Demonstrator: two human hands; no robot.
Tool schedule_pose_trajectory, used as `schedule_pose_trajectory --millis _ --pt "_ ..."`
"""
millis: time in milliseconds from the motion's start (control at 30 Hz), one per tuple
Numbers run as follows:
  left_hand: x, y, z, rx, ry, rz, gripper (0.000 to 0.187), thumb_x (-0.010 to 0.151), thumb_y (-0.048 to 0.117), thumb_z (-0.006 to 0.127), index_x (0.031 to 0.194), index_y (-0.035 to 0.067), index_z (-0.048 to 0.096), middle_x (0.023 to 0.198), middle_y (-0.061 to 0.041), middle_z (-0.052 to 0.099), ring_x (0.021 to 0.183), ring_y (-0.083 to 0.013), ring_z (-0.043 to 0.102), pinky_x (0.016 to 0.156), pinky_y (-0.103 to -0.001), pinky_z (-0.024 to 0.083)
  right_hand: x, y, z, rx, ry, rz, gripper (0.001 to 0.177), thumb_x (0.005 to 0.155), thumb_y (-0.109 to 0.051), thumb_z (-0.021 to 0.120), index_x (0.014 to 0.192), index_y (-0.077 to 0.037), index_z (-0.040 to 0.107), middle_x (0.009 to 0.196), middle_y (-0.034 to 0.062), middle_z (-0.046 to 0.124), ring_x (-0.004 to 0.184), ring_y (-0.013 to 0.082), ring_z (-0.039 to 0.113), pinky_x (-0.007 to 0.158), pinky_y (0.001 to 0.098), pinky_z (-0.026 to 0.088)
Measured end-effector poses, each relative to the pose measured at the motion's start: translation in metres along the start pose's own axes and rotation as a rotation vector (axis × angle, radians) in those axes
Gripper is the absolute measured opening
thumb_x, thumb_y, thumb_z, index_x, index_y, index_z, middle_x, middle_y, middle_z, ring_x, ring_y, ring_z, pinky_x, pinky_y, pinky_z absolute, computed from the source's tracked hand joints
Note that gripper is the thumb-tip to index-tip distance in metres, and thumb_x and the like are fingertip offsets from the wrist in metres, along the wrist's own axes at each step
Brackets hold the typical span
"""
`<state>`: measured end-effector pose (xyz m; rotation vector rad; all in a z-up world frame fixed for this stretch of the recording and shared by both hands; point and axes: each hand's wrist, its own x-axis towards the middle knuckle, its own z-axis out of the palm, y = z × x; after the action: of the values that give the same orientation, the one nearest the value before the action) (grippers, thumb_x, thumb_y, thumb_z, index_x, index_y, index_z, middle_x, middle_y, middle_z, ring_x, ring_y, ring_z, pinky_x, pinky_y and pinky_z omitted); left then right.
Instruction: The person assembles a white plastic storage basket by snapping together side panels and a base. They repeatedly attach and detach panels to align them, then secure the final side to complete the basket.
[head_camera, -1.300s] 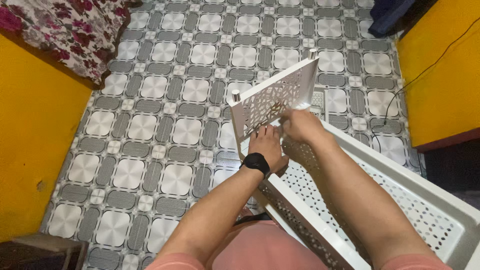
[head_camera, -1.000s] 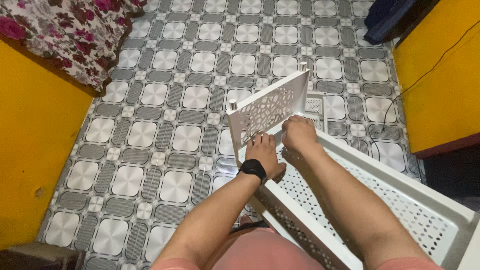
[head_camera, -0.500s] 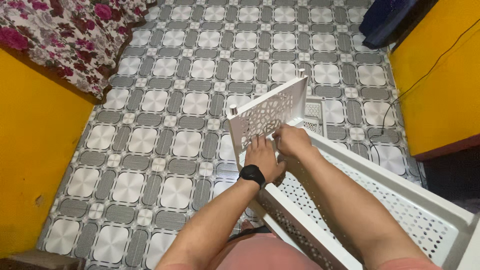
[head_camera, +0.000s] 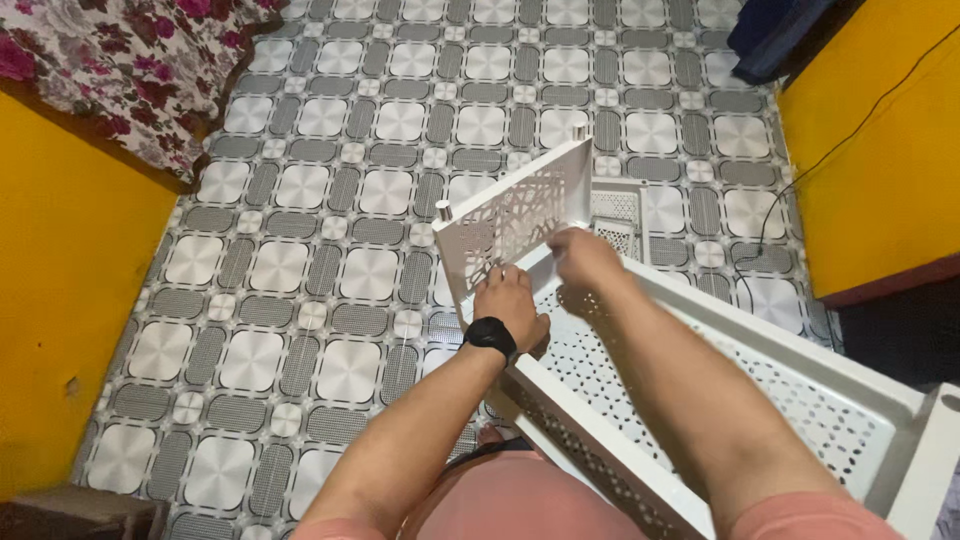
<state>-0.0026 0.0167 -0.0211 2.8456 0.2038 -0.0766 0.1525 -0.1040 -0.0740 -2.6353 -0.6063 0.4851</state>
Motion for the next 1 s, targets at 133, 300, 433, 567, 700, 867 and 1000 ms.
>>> schedule_pose_trajectory --millis 133,300,433,567,700,867,1000 --pt "-0.006 -0.003 0.0 0.022 -0.015 -0.01 0.067 0.077 0.043 0.074 0.125 -0.002 0.061 0.128 -0.015 0.057 0.126 -0.0337 0.048 0.103 -0.048 0.042 0.006 0.029 0.003 -0.099 0.304 -0.174 0.046 0.089 -0.013 0.059 0.134 -0.02 0.066 0.144 0.0049 0.061 0.126 0.0326 0.058 0.108 0.0471 0.043" --pt "-0.001 0.003 -0.006 0.035 0.008 -0.008 0.078 0.076 0.048 0.075 0.13 -0.005 0.057 0.127 -0.016 0.056 0.125 -0.0343 0.047 0.102 -0.049 0.042 0.004 0.032 0.002 -0.258 0.184 -0.077 0.058 0.076 -0.013 0.066 0.133 -0.022 0.064 0.145 0.0013 0.056 0.136 0.0378 0.045 0.11 0.05 0.037" --pt "-0.001 0.003 -0.008 0.005 0.025 0.027 0.075 0.077 0.046 0.073 0.131 -0.003 0.057 0.129 -0.014 0.057 0.125 -0.0328 0.049 0.104 -0.048 0.041 -0.003 0.024 -0.002 -0.272 0.172 -0.036 0.051 0.081 -0.015 0.067 0.132 -0.017 0.065 0.146 0.0052 0.056 0.138 0.0381 0.045 0.112 0.049 0.038" --pt "-0.004 0.008 -0.007 -0.012 0.004 0.003 0.077 0.076 0.045 0.073 0.133 -0.004 0.056 0.13 -0.015 0.056 0.125 -0.0329 0.048 0.105 -0.047 0.039 -0.01 0.028 -0.015 -0.223 0.258 -0.151 0.067 0.068 -0.01 0.069 0.135 -0.017 0.065 0.143 0.0093 0.058 0.127 0.0427 0.051 0.103 0.0524 0.041" --pt "-0.002 0.008 -0.012 -0.025 0.015 0.015 0.077 0.075 0.042 0.073 0.134 -0.003 0.055 0.13 -0.015 0.056 0.126 -0.0333 0.047 0.103 -0.049 0.038 -0.014 0.011 -0.016 -0.145 0.583 -0.28 0.035 0.078 -0.011 0.066 0.111 -0.013 0.075 0.122 0.0082 0.07 0.119 0.0357 0.06 0.105 0.0443 0.048" --pt "0.002 0.012 -0.011 -0.03 0.016 0.027 0.071 0.075 0.039 0.071 0.132 0.0 0.058 0.132 -0.013 0.057 0.129 -0.0321 0.047 0.11 -0.048 0.036 -0.028 -0.018 -0.007 -0.047 0.332 -0.36 0.026 0.078 -0.012 0.066 0.1 -0.015 0.079 0.112 0.008 0.071 0.108 0.032 0.065 0.094 0.0427 0.052" --pt "0.001 0.007 -0.016 -0.072 0.008 0.001 0.073 0.075 0.04 0.072 0.134 -0.001 0.056 0.132 -0.015 0.056 0.128 -0.0332 0.046 0.107 -0.05 0.036 -0.029 -0.03 -0.018 -0.075 0.177 -0.464 0.027 0.077 -0.014 0.065 0.1 -0.017 0.08 0.109 0.008 0.074 0.098 0.0327 0.068 0.089 0.045 0.054"
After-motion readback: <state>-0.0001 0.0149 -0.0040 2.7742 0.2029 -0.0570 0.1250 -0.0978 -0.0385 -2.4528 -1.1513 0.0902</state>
